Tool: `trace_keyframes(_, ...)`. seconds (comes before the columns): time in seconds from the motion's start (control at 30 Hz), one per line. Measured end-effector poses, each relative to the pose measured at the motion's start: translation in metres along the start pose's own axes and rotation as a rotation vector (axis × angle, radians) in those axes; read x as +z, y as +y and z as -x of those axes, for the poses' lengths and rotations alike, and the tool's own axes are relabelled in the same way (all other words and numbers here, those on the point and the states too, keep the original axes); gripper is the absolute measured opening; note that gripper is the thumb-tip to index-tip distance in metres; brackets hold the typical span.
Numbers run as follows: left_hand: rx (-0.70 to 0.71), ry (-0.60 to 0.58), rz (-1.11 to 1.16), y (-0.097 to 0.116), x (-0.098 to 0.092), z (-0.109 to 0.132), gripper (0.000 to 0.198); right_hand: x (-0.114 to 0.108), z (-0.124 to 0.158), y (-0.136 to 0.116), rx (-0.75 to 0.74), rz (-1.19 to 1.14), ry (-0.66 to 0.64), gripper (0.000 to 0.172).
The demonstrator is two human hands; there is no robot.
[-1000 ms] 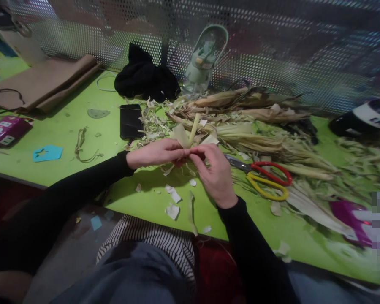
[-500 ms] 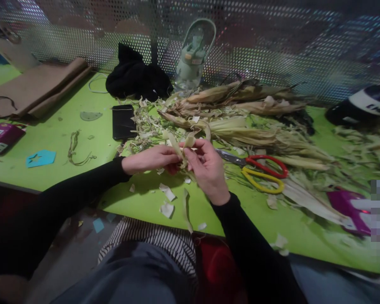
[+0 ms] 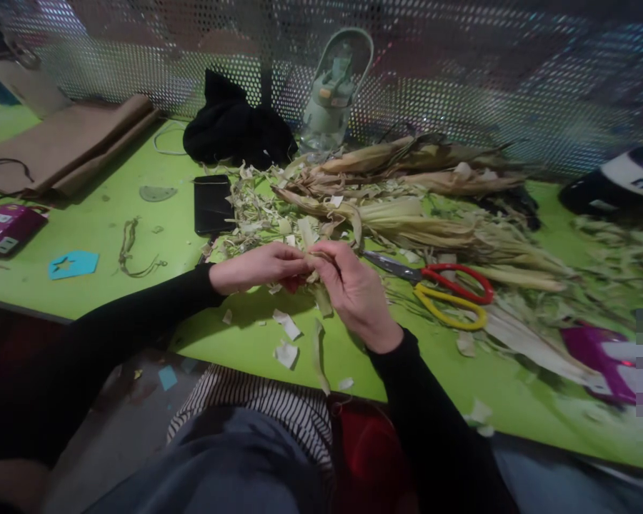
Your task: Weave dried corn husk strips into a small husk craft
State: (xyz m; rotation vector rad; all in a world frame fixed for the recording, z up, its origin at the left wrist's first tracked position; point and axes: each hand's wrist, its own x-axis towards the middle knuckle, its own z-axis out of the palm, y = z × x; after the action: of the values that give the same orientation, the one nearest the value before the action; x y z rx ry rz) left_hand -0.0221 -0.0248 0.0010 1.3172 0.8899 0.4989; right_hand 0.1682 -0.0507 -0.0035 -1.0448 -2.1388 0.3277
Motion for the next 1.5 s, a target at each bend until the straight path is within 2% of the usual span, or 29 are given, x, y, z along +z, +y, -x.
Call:
trace_keyframes(0.13, -0.026, 0.021, 0.073, -0.001, -0.003, -0.004, 0.027, -0.003, -0.001, 0.003, -0.090, 0.027, -0.056, 0.013)
trace_keyframes(0.3, -0.055, -0.020, 0.217, 0.003, -0.006, -0.004, 0.018, -0.006, 0.000, 0.003, 0.017, 0.034, -0.054, 0.015)
trace_keyframes(0.37, -0.055, -0.045, 0.236, 0.003, -0.006, -0.004, 0.014, -0.006, 0.000, 0.003, 0.000, 0.025, -0.041, 0.010)
trace_keyframes(0.47, -0.037, -0.047, 0.212, 0.001, -0.006, -0.004, 0.009, -0.007, -0.001, 0.002, -0.057, 0.046, -0.050, 0.010)
trace_keyframes(0.7, -0.007, 0.023, 0.189, -0.002, -0.002, -0.006, 0.011, -0.007, -0.002, -0.002, -0.013, 0.036, -0.084, 0.008)
trace_keyframes(0.8, 0.068, 0.052, 0.119, -0.004, 0.000, -0.005, 0.010, -0.005, -0.002, -0.002, 0.013, 0.076, -0.091, 0.007)
trace_keyframes(0.93, 0.171, 0.034, 0.069, -0.005, 0.002, -0.004, 0.009, -0.003, -0.001, -0.001, 0.036, 0.125, -0.073, 0.007)
trace_keyframes(1.13, 0.043, 0.060, 0.115, -0.005, 0.001, -0.004, 0.009, -0.003, -0.001, 0.001, -0.017, 0.134, -0.127, 0.008)
trace_keyframes(1.37, 0.161, 0.001, 0.075, -0.002, -0.001, -0.002, 0.019, -0.008, -0.001, 0.005, 0.058, 0.097, -0.072, 0.002)
trace_keyframes(1.5, 0.170, 0.011, 0.022, -0.001, -0.001, -0.002, 0.011, -0.011, -0.002, 0.005, 0.083, 0.048, -0.097, 0.005)
